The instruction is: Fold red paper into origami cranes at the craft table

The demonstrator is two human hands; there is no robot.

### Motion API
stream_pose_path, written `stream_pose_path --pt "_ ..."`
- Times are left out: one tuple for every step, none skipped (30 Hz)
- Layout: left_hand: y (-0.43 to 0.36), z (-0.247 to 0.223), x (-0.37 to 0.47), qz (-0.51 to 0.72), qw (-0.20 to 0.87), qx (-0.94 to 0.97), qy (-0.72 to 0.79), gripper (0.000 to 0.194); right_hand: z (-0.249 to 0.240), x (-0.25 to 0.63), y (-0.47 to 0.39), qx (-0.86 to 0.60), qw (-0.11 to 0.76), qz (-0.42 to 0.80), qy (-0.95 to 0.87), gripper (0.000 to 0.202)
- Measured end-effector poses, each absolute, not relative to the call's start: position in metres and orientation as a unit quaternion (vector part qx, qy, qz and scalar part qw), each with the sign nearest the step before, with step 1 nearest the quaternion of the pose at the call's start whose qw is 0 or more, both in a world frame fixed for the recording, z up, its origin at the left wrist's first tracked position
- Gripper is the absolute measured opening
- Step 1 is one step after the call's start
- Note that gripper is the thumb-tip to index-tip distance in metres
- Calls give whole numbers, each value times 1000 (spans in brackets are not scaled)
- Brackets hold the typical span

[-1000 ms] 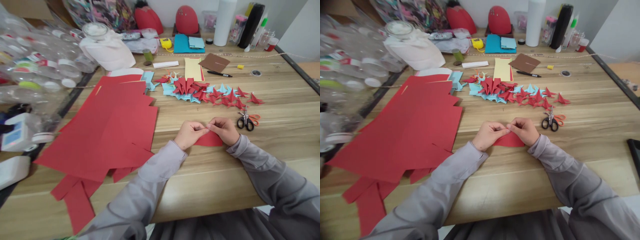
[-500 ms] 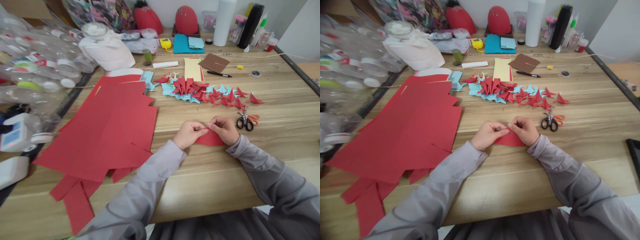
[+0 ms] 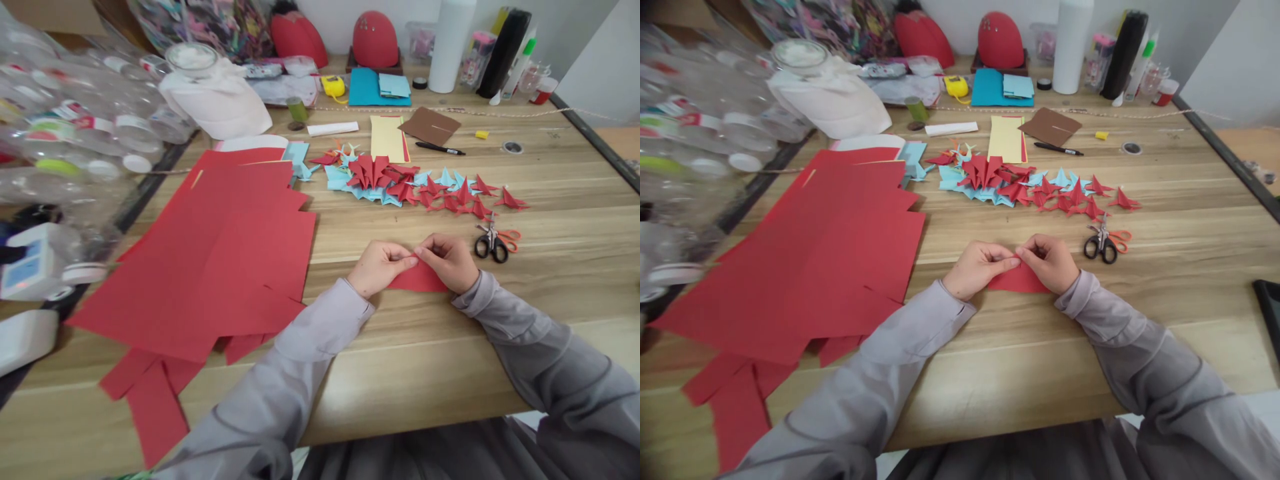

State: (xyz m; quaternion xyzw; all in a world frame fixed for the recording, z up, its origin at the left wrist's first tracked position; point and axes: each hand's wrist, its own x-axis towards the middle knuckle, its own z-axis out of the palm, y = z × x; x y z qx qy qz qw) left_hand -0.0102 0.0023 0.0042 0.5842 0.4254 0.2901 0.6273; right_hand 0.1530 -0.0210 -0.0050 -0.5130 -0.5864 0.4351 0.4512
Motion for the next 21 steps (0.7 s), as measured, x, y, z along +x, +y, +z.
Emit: stream_pose_path --pt "2 6 -10 290 632 581 423 30 -5 153 -21 -513 451 433 -588 38" --pt "1 7 -9 289 636 578 421 31 -5 153 -22 -512 451 432 -590 37" --pt "1 8 -9 289 638 576 421 31 -5 153 -22 -510 451 431 -592 37" --pt "1 8 -9 289 637 576 422 32 -4 153 -22 -507 453 432 -592 37" --pt "0 9 -8 290 635 577 424 32 -4 153 -22 -504 454 434 -593 37" --pt "0 8 -8 291 632 578 425 32 -3 153 -22 -501 455 437 -593 38" --pt "1 8 -8 291 631 580 425 31 -3 153 -21 -497 455 441 -593 38" --pt "1 8 -8 290 631 582 424 31 -2 153 -21 -494 455 445 -593 39" --pt "1 7 -8 290 631 582 423 31 -2 153 -21 -491 454 451 -591 40" --pt "1 6 -8 290 633 581 421 30 -1 153 -21 -489 453 457 -589 40" --pt "1 6 -8 290 636 579 420 30 -1 154 -21 -489 453 462 -584 41" --pt "2 5 -9 290 640 576 418 30 -1 154 -21 -490 454 468 -578 42" --pt "2 5 -9 289 645 571 417 29 -1 154 -21 -493 456 471 -571 43" --pt "2 5 -9 288 651 567 415 29 -1 154 -21 -497 457 474 -566 44" --pt "2 5 -10 287 656 563 413 28 -2 154 -21 -501 457 474 -562 44" --pt "2 5 -10 285 660 561 412 28 -2 154 -21 -504 456 473 -561 45" --pt "2 5 -10 284 660 560 411 27 -2 154 -21 -508 454 469 -563 46" --pt "2 5 -10 283 659 563 410 26 -2 154 -21 -510 449 463 -570 47" --pt "2 5 -10 282 657 567 408 24 -1 153 -21 -511 441 455 -581 48" --pt "3 5 -10 279 655 575 403 22 -1 153 -20 -511 429 446 -596 50" --pt "3 5 -10 274 654 584 396 20 -1 152 -20 -507 415 439 -615 51"
